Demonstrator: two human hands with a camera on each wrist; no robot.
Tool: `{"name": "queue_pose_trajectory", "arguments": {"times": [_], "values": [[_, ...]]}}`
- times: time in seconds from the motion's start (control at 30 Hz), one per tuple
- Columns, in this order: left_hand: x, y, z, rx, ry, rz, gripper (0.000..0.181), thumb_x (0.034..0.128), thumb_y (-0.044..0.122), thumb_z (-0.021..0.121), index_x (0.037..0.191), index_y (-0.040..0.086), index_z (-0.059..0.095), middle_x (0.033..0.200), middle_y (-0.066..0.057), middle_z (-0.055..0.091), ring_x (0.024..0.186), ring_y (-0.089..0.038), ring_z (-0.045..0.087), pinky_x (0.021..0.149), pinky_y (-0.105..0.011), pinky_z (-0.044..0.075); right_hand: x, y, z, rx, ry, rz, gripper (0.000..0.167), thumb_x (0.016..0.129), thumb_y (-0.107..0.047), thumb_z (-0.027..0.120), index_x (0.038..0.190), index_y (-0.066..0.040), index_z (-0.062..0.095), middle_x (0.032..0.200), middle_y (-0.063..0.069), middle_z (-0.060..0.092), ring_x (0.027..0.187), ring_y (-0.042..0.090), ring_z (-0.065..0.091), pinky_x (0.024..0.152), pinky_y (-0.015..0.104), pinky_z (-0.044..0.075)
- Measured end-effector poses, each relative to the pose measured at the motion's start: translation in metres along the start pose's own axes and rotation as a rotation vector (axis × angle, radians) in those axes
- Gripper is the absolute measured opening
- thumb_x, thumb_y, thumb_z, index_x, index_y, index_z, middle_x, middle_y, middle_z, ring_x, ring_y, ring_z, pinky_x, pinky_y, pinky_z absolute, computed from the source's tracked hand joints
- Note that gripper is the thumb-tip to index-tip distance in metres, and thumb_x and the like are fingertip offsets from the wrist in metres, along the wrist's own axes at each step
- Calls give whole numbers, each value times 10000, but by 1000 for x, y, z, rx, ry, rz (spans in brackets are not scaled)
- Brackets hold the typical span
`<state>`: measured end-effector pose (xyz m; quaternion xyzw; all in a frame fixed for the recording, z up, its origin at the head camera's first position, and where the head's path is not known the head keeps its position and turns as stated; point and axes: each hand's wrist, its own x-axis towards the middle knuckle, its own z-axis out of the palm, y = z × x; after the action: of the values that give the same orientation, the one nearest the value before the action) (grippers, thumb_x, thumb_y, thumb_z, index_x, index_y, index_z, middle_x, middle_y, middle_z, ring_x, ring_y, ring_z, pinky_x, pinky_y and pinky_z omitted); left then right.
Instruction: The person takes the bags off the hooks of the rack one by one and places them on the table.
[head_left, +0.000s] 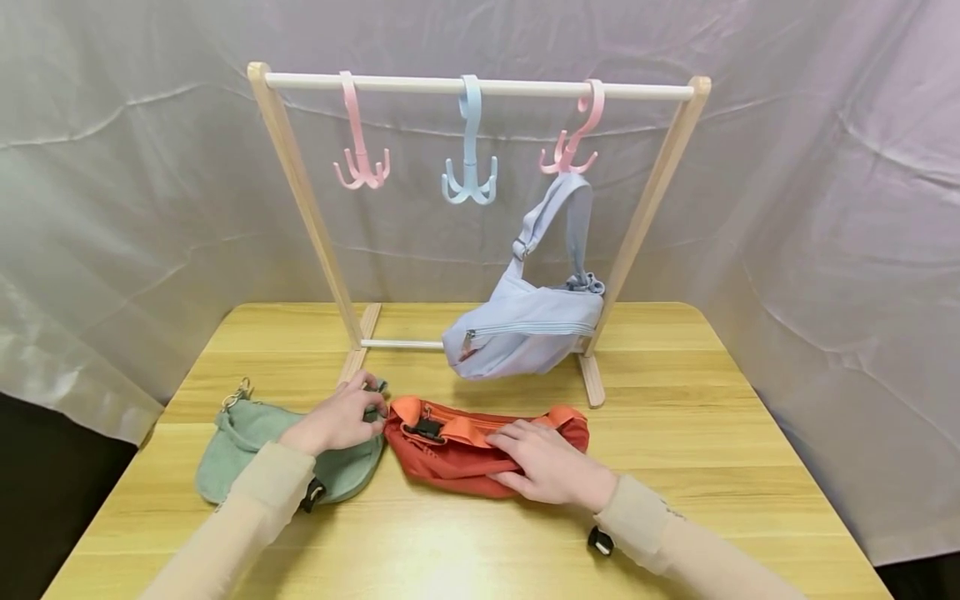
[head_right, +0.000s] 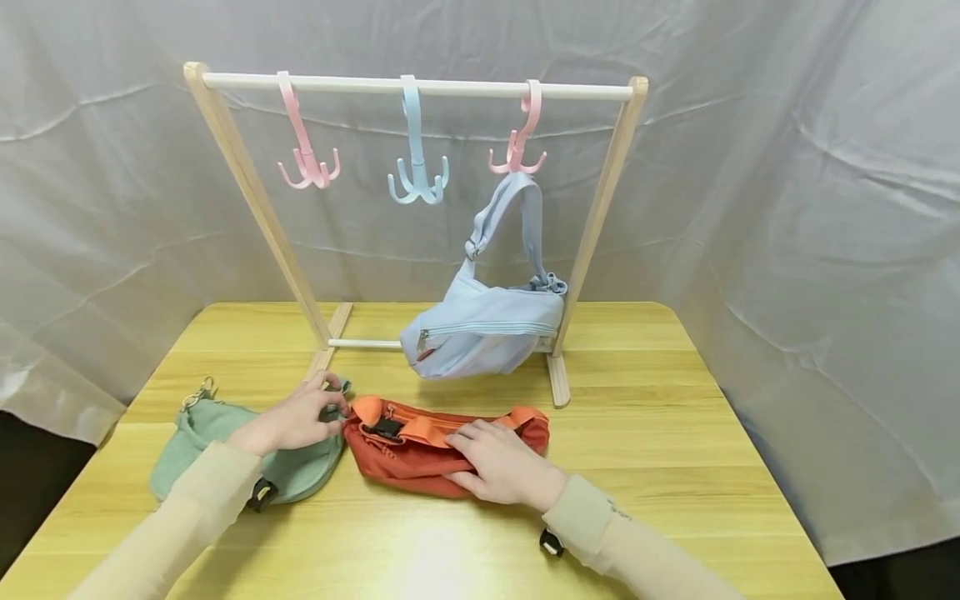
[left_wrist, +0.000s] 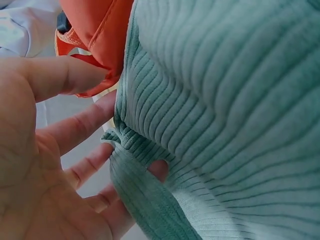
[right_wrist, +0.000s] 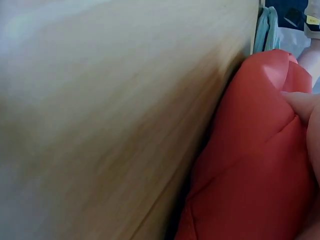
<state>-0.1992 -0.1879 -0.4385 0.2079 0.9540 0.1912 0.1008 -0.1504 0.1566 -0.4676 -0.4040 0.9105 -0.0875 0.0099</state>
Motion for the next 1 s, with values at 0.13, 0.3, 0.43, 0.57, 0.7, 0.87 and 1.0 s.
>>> {"name": "queue_pose_trajectory", "arguments": {"times": [0.13, 0.3, 0.43, 0.57, 0.7, 0.87, 1.0], "values": [[0, -1, -1, 4, 14, 0, 123, 833, 174, 680, 948, 154, 721, 1312, -150, 485, 1109, -345, 523, 964, -570, 489, 3, 2, 3, -4, 3, -26, 481, 1014, -436, 548, 1375, -123, 600, 1345, 37, 646, 1258, 258, 608, 1029, 462, 512], [-2, -3, -1, 2, 20, -4, 105, 843, 192, 676, 928, 151, 723, 1311, -159, 480, 1081, -351, 515, 964, -559, 484, 6, 4, 6, -4, 10, -64, 446, 1008, -393, 567, 1360, -123, 611, 1321, 31, 654, 1243, 236, 615, 1021, 444, 519], [-3, -6, -2, -12, 14, -9, 76, 877, 181, 659, 909, 152, 721, 1319, -171, 478, 1082, -374, 500, 948, -554, 473, 10, 5, 8, -13, 17, -94, 427, 1017, -382, 555, 1350, -123, 614, 1300, 27, 661, 1228, 216, 622, 1033, 422, 515], [-4, -7, -5, -15, 73, -15, 93, 901, 154, 642, 922, 147, 732, 1282, -156, 512, 1088, -378, 469, 918, -537, 429, 13, 4, 10, -20, 35, -123, 402, 1026, -381, 545, 1338, -139, 621, 1271, 17, 668, 1201, 201, 634, 1029, 405, 520], [-1, -1, -7, -11, 179, 1, 94, 911, 176, 644, 934, 164, 735, 1201, -119, 563, 1051, -354, 474, 852, -504, 389, 13, 1, 10, -27, 39, -145, 393, 1039, -388, 523, 1333, -151, 629, 1249, 14, 673, 1173, 190, 645, 1003, 396, 534], [6, 11, -6, -27, 196, 64, 146, 947, 195, 610, 1008, 132, 726, 1180, -130, 619, 1017, -332, 552, 952, -559, 437, 10, -2, 8, 12, 55, -114, 474, 1043, -501, 459, 1330, -167, 636, 1262, -10, 678, 1189, 164, 642, 1004, 385, 534], [11, 19, -7, -66, 140, 107, 232, 989, 213, 588, 1127, 61, 697, 1167, -150, 646, 1007, -338, 623, 924, -544, 493, 6, 0, 3, 102, 116, -52, 503, 1024, -557, 464, 1296, -184, 663, 1256, -38, 687, 1202, 139, 636, 1013, 386, 525]]}}
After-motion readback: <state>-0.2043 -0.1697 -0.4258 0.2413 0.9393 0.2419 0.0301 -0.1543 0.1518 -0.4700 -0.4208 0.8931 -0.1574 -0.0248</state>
